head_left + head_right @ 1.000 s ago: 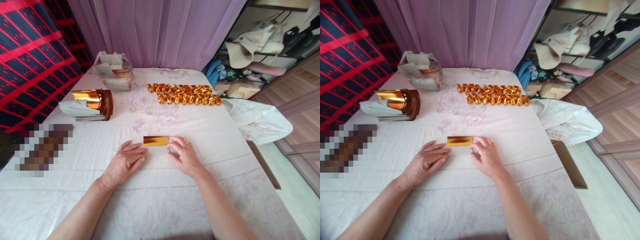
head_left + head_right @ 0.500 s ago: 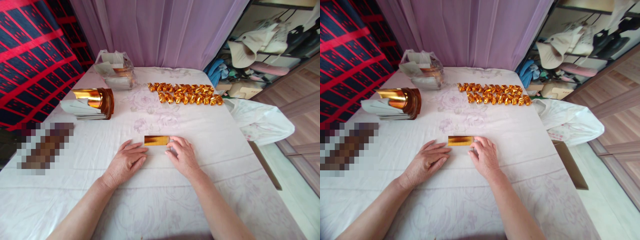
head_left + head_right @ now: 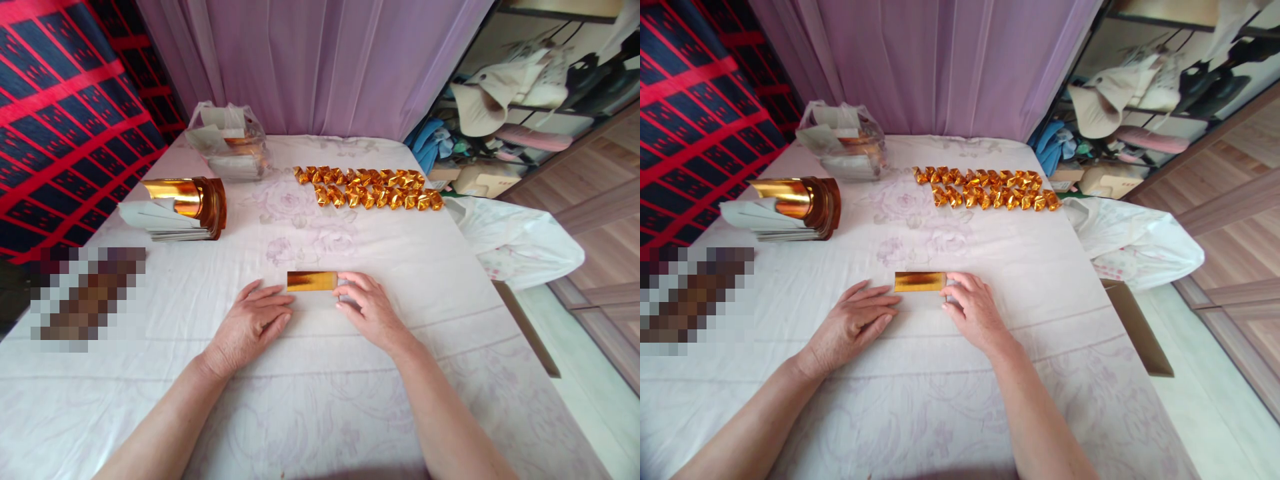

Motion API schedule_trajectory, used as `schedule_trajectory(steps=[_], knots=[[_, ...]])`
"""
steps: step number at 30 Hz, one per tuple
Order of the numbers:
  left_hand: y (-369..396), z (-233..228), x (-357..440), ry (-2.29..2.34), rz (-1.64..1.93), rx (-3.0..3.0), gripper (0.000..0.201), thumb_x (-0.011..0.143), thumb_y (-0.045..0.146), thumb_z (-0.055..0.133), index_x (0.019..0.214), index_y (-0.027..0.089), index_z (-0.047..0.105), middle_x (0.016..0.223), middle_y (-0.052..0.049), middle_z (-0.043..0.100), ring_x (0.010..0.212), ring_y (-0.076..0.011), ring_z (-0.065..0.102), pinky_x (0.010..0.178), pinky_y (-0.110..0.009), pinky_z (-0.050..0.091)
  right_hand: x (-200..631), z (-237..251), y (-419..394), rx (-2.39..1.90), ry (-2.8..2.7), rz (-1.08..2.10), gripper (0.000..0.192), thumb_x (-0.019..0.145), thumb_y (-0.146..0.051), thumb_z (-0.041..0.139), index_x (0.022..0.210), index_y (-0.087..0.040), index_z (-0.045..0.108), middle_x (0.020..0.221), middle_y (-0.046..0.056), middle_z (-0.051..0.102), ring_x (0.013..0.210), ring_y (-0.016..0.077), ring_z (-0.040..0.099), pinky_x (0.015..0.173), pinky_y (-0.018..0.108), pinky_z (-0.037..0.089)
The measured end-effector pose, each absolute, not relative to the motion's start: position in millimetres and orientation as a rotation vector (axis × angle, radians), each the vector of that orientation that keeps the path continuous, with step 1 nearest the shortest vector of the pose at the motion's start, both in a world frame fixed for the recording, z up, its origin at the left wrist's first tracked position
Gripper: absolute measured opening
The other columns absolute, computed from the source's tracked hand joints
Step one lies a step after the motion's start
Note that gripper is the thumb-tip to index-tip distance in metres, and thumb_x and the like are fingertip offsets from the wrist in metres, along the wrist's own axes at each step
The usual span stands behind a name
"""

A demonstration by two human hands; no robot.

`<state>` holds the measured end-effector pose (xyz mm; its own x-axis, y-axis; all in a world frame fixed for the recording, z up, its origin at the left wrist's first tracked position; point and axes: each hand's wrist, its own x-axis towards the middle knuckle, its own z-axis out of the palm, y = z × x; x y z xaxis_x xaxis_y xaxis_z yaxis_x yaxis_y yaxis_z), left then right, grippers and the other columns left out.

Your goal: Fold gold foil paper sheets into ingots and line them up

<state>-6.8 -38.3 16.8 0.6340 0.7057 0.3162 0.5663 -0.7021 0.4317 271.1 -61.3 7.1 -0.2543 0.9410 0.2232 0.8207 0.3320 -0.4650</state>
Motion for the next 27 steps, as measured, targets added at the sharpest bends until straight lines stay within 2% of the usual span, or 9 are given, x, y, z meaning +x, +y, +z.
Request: schedule_trajectory(steps=[4, 9, 22, 27], knots=[[-38, 17, -7, 1.037, 0.666, 2.578, 0.022, 0.097, 0.030, 0.052, 0.095, 0.028, 0.074, 0.110, 0.000, 0.076, 0.115, -0.0241, 0.065, 0.108, -0.053, 0.038, 256, 9, -65, -1.630, -2.045, 0.292, 0.007, 0.088, -0.031, 0.062, 0.091, -0.025, 0.065, 0.121, 0.008, 0.063, 0.115, 0.0256, 0.057, 0.091, 0.043, 0.044], [-38, 17, -7, 1.036, 0.671, 2.557, 0.021, 0.096, 0.029, 0.052, 0.096, 0.028, 0.073, 0.110, 0.001, 0.075, 0.115, -0.0243, 0.065, 0.108, -0.054, 0.038, 236, 10, -68, -1.805, -1.978, 0.144, 0.025, 0.079, -0.040, 0.074, 0.092, -0.023, 0.062, 0.123, 0.010, 0.063, 0.112, 0.0303, 0.057, 0.089, 0.045, 0.041], [-38, 18, -6, 1.047, 0.659, 2.547, 0.023, 0.097, 0.031, 0.051, 0.095, 0.028, 0.074, 0.109, 0.001, 0.076, 0.115, -0.0241, 0.065, 0.108, -0.053, 0.038, 250, 7, -64, -1.703, -1.976, 0.280, 0.010, 0.079, -0.025, 0.072, 0.087, -0.026, 0.066, 0.122, 0.007, 0.063, 0.114, 0.0262, 0.057, 0.090, 0.043, 0.043], [-38, 18, -6, 1.044, 0.673, 2.537, 0.023, 0.096, 0.030, 0.051, 0.096, 0.029, 0.074, 0.108, 0.000, 0.076, 0.115, -0.0233, 0.065, 0.109, -0.052, 0.038, 260, 4, -63, -1.626, -2.031, 0.332, 0.008, 0.083, -0.022, 0.065, 0.088, -0.026, 0.068, 0.122, 0.006, 0.063, 0.116, 0.0248, 0.057, 0.090, 0.042, 0.045]])
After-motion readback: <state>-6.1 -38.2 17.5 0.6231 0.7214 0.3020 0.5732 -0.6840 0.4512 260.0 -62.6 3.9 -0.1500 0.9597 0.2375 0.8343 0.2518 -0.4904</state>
